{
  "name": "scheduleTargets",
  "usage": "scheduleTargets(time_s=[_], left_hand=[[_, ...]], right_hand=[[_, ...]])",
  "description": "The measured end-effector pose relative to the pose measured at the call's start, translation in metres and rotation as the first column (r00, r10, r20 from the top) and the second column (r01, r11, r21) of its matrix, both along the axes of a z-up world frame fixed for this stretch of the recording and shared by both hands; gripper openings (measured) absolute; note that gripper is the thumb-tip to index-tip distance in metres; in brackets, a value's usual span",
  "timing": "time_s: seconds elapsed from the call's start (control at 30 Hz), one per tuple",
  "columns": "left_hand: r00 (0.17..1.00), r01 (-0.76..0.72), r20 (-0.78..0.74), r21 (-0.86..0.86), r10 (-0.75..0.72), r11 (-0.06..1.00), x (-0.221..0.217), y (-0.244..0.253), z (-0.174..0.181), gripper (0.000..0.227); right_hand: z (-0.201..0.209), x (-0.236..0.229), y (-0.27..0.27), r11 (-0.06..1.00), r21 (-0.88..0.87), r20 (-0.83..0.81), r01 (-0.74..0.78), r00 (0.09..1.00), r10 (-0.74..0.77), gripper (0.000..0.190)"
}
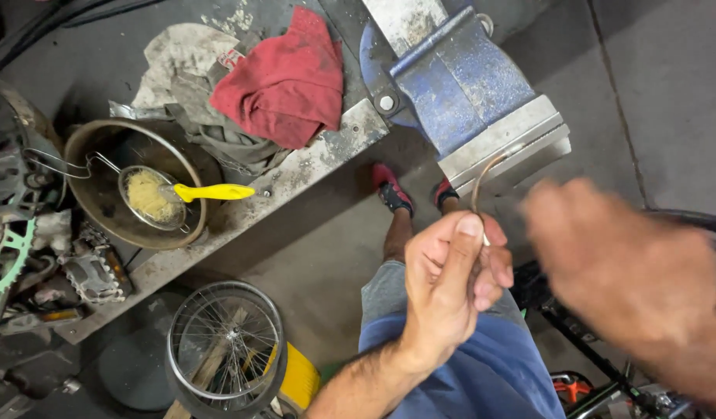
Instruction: Filing the end of a bicycle cable housing to ensure a smooth finish.
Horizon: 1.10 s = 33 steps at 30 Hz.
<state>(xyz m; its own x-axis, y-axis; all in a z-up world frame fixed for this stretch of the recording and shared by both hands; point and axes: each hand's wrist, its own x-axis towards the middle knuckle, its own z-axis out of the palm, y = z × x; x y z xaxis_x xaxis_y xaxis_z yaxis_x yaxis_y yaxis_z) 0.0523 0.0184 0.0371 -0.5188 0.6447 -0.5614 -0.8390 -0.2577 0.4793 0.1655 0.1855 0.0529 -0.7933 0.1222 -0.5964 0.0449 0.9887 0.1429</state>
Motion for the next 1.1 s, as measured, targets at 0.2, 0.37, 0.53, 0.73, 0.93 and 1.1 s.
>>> scheduleTargets(time_s=[0.2,0.37,0.53,0.73,0.93,1.1], left_hand=[[0.965,-0.065,0.258,0.026,0.056,0.998,0.008,-0.003,0.002,0.031],[0.919,-0.093,0.388,0.044,0.069,0.995,0.007,0.0,0.007,0.03],[0.914,-0.125,0.391,0.017,0.108,0.992,0.011,0.003,0.008,0.03],[0.911,-0.117,0.4,0.01,0.103,0.993,0.011,0.001,-0.001,0.03],[0.921,-0.127,0.376,0.046,0.101,0.991,0.006,-0.003,0.005,0.029],[0.934,-0.079,0.352,0.039,0.06,0.996,0.01,-0.003,0.0,0.03]], right_hand=[[-0.002,-0.02,0.011,0.911,0.034,0.529,0.411,0.766,-0.366,0.014],[0.009,-0.011,-0.005,0.968,0.239,-0.329,-0.071,0.932,0.15,0.024],[-0.009,0.004,0.006,1.0,-0.007,-0.147,-0.003,0.989,0.002,0.009],[0.001,-0.009,0.003,1.0,-0.022,-0.317,-0.013,0.948,0.006,0.022],[0.01,-0.019,0.002,0.991,0.135,-0.273,-0.025,0.96,0.062,0.028],[0.014,-0.015,0.011,0.994,0.047,-0.276,-0.097,0.955,0.106,0.039]])
